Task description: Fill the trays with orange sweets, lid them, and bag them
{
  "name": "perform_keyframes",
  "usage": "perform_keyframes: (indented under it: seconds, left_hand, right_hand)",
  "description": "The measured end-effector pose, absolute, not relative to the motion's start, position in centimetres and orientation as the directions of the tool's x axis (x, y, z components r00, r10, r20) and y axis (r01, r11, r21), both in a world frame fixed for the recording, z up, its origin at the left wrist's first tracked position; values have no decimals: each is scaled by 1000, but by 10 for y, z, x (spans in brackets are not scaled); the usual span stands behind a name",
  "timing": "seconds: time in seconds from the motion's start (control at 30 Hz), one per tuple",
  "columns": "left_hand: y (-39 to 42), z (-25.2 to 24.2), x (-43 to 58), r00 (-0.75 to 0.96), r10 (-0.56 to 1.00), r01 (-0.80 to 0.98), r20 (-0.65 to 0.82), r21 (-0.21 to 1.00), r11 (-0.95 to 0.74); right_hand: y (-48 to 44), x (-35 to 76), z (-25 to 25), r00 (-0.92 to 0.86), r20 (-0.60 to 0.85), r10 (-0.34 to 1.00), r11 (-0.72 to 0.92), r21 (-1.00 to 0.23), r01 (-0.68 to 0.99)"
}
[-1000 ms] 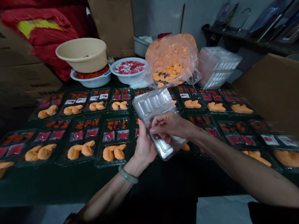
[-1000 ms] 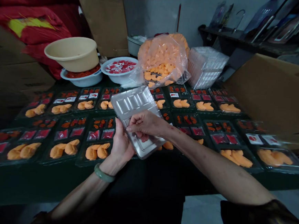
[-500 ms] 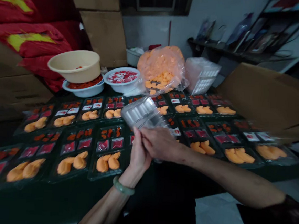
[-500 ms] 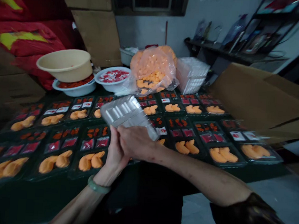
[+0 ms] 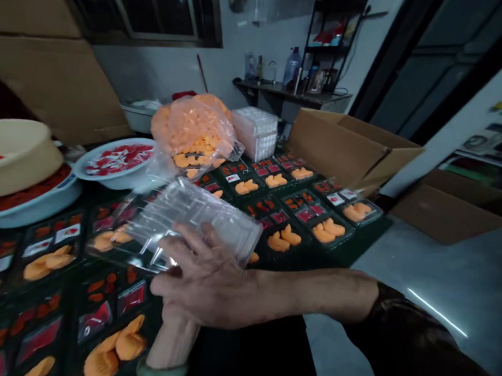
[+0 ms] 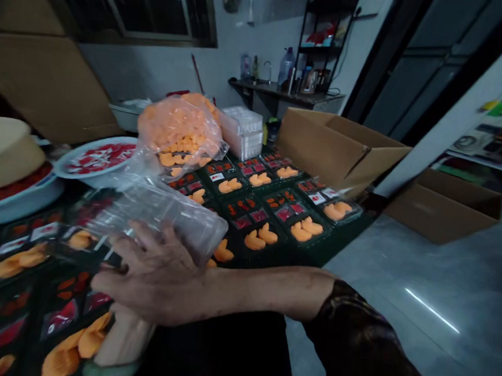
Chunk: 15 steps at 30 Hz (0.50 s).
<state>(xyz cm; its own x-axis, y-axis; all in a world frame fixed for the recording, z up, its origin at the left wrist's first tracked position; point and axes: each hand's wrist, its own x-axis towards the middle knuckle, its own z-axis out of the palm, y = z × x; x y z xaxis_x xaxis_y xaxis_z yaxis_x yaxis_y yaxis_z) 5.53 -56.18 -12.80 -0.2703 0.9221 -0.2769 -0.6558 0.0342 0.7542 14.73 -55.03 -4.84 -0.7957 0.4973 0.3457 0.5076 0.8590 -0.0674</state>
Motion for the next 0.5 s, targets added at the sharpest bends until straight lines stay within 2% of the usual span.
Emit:
perform_keyframes:
  seconds: [0.03,0.17,0.23,0.33,0.43,0.5]
  left_hand:
    - [-563,-125,59,-271,931,-652,-246,758,10]
    - [-565,-112,73,-223,964,-658,-144,752,-40]
    - [-563,-110,79,-190,973,-645,-132,764,-22]
    - [-558,-115,88,-250,960,-612,-129,789,-53]
    - [-556,-119,88,-327,931,-585,-161,808,-66]
    - [-557,-119,81,-363,913,-564,-187,824,-55]
  right_hand:
    - [-553,151,-55,-781,356,514,847,-65,528]
    - [-560,175,-71,-742,342,577,815,-182,550]
    - [-563,192,-68,-746,358,562,827,-242,508]
    - [-567,229,-48,-698,419,581,810,-380,446]
    - [-560,287,-29,-424,497,757,653,-574,494]
    - [-546,334,-30,-203,404,892,450,-760,468]
